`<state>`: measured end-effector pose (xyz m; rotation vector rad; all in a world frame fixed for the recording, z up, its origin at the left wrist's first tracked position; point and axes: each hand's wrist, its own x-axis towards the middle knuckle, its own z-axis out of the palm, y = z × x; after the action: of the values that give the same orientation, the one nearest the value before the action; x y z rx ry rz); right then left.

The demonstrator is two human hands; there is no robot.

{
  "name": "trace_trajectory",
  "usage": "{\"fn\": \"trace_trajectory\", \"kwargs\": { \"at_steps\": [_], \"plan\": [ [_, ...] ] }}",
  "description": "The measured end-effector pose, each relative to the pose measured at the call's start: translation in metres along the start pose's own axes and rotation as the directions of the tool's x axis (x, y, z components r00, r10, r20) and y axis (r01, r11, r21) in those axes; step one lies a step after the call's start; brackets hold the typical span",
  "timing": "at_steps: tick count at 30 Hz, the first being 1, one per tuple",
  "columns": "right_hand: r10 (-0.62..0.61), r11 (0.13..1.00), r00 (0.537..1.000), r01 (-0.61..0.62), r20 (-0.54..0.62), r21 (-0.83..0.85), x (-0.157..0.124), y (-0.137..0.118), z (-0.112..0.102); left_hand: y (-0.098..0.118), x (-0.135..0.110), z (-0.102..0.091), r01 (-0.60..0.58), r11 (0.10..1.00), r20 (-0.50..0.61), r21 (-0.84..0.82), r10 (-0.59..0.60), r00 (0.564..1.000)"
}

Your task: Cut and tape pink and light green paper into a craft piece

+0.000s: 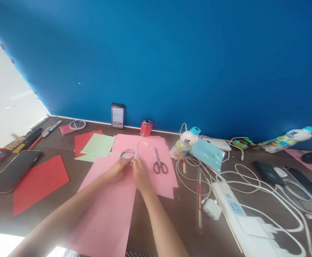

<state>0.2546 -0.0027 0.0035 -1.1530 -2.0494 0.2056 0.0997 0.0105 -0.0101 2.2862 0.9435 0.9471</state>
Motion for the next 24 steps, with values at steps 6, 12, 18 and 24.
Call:
{"fn": "trace_trajectory", "kwargs": {
  "at_steps": [6, 12, 18, 24],
  "plan": [
    [-0.108, 0.989, 0.994, 0.110, 0.024, -0.096, 0.002, 0.004, 0.002, 0.021, 0.008, -0.018, 0.031, 0.995, 0.018, -0.091, -0.030, 0.999],
    [-0.212, 0.973, 0.971, 0.201, -0.107, -0.110, 0.000, 0.005, 0.003, 0.035, 0.012, -0.025, 0.114, 0.939, 0.047, -0.324, -0.104, 0.993],
    [-0.034, 0.991, 0.925, 0.080, -0.378, 0.106, -0.001, -0.001, 0.000, 0.037, 0.010, -0.019, 0.220, 0.852, 0.043, -0.475, -0.227, 0.973],
    [0.369, 0.922, 0.807, -0.255, -0.461, 0.291, 0.001, 0.020, -0.012, 0.007, 0.005, -0.019, 0.240, 0.958, -0.431, -0.157, -0.285, 0.856]
  ]
}}
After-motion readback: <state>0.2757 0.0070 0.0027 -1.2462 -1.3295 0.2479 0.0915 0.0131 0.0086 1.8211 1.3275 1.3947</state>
